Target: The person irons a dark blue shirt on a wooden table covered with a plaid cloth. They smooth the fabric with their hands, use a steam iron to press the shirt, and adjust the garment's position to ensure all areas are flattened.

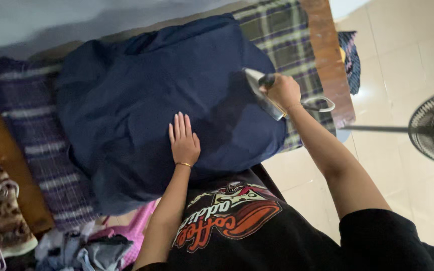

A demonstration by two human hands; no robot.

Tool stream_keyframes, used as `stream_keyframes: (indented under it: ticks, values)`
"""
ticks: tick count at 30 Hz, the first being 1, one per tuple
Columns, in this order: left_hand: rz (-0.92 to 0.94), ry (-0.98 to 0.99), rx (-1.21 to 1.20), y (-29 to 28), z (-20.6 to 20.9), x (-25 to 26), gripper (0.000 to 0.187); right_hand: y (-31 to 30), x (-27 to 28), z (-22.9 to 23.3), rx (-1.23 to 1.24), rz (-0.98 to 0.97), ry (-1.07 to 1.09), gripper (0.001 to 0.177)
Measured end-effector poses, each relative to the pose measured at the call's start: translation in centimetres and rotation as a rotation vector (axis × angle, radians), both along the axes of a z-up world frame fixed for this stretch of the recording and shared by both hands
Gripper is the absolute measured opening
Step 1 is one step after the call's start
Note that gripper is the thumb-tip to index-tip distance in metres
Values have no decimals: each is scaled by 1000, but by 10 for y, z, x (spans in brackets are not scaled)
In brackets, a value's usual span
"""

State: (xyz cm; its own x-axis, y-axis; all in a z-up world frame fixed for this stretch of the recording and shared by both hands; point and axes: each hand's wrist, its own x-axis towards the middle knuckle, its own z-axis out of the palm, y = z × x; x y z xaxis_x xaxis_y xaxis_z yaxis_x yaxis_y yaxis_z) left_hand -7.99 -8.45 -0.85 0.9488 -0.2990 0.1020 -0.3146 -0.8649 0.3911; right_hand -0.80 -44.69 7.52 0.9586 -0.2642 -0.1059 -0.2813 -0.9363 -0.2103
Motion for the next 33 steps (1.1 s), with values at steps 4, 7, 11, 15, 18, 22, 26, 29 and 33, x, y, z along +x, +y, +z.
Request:
stream_keyframes:
  ticks: [4, 7, 11, 15, 18, 22, 26, 29, 33]
  values:
    - [158, -39, 3, 18, 2, -5, 68, 54, 1, 3, 13, 373, 197, 43]
    - [320, -61, 41, 57, 2, -6, 70, 111, -25, -14, -55, 631, 303, 31]
    - [425, -5, 12, 112, 0, -7, 69, 167, -44, -29, -4, 843, 183, 19]
    - [385, -44, 22, 127, -5, -9, 68, 197, -23, -23, 40, 745, 95, 34]
    - [411, 2, 12, 123, -7, -7, 70, 209, 10, -18, 17, 675, 49, 34]
    - [421, 12, 39, 124, -6, -1, 71, 226, 65, -13, -53, 579, -11, 25]
    - [399, -12, 18, 125, -6, -3, 71, 241, 105, -8, -35, 507, -83, 35]
    - [394, -67, -32, 127, -6, -2, 69, 249, 122, -3, -38, 479, 36, 38]
    - [392, -101, -72, 126, -8, -7, 66, 250, 88, 5, -35, 525, 128, 38]
